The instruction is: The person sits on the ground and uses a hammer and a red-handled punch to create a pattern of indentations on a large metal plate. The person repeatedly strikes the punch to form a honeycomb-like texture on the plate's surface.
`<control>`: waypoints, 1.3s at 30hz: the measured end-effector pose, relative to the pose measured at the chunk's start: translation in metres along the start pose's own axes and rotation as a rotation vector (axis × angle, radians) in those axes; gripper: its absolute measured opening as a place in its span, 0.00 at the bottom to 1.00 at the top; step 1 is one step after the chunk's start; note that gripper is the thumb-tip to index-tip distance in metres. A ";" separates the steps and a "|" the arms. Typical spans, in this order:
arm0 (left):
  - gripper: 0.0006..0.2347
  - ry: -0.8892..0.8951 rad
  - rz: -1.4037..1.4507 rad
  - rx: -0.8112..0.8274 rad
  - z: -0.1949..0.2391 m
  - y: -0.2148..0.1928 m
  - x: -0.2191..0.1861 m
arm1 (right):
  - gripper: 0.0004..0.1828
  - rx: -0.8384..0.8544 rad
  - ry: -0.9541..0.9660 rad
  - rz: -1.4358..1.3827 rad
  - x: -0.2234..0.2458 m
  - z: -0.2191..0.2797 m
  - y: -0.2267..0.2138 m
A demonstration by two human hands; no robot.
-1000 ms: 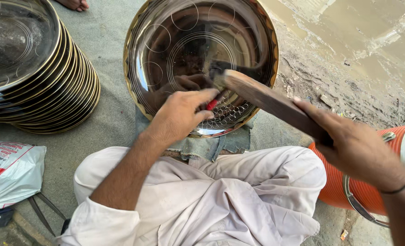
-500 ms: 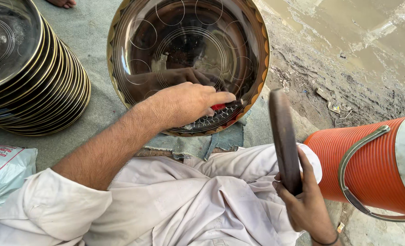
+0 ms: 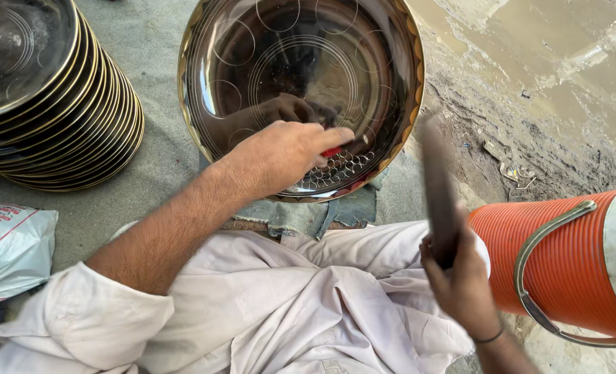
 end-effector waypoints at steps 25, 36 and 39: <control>0.20 -0.296 0.473 -0.935 0.056 0.046 0.014 | 0.49 0.378 -0.417 1.160 0.163 -0.181 -0.081; 0.20 -0.346 0.401 -0.919 0.052 0.046 0.014 | 0.51 0.406 -0.513 1.063 0.141 -0.176 -0.091; 0.21 -0.288 0.377 -0.905 0.051 0.042 0.013 | 0.51 0.247 -0.600 0.660 0.139 -0.172 -0.099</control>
Point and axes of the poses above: each hand's wrist, its own z-axis away from the middle knuckle, its own y-axis out of the palm, x = y × z, the point moved 5 cm from there along -z, towards the middle knuckle, and after that the axes turned 2 degrees about z, right-handed, at the moved point
